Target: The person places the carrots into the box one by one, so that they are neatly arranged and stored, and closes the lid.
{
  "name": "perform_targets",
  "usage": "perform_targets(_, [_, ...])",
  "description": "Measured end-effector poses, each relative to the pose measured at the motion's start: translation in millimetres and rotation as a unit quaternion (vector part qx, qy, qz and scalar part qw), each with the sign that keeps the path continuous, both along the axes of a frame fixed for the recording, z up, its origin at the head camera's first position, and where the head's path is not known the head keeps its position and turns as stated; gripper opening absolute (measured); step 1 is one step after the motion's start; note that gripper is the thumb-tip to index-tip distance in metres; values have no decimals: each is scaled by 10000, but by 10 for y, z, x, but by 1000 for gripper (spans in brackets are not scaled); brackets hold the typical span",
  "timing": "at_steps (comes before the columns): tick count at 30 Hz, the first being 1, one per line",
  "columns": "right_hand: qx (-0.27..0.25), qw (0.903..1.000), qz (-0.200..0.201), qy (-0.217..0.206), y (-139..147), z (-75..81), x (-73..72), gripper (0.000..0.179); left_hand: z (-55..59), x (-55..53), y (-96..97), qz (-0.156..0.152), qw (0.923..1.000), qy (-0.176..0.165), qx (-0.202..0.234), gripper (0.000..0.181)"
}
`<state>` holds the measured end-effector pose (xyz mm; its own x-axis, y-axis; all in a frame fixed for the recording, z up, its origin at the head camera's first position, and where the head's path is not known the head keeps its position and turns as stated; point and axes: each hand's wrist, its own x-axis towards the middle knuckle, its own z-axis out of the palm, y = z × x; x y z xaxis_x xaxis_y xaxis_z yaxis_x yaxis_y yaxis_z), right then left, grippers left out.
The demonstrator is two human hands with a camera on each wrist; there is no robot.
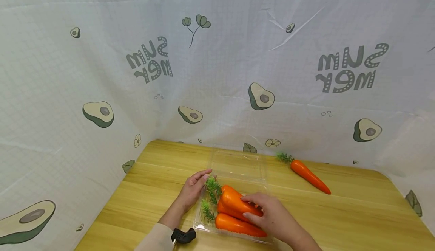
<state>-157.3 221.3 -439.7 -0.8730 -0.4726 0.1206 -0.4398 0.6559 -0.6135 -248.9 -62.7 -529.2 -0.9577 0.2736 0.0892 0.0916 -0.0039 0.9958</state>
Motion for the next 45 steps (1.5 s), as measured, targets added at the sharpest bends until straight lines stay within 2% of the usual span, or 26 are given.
perform_targets(8, [138, 9997, 154, -109, -48, -65, 11, 38, 6, 3, 3, 27, 10000, 63, 33, 42])
perform_targets(15, [115, 9973, 394, -601, -54, -97, 6, 37, -14, -11, -1, -101, 9998, 29, 172, 43])
perform_targets(19, [243, 9963, 354, -748, -52, -93, 4, 36, -26, -23, 0, -151, 9994, -38, 303, 44])
perform_targets(24, [425, 9960, 260, -740, -47, -97, 4, 36, -25, -26, 0, -189, 9990, -107, 384, 43])
perform_targets(33, [262, 9978, 227, -568, -17, -85, 13, 36, -8, -4, -8, -83, 9998, -32, 188, 43])
perform_targets(39, [99, 9982, -23, -599, 43, -31, 5, 37, -16, -11, -9, -108, 9995, -132, 247, 44])
perform_targets(45, [-20, 9998, -147, 143, 124, 13, -12, 35, -3, -1, -5, -110, 9996, -125, 236, 44])
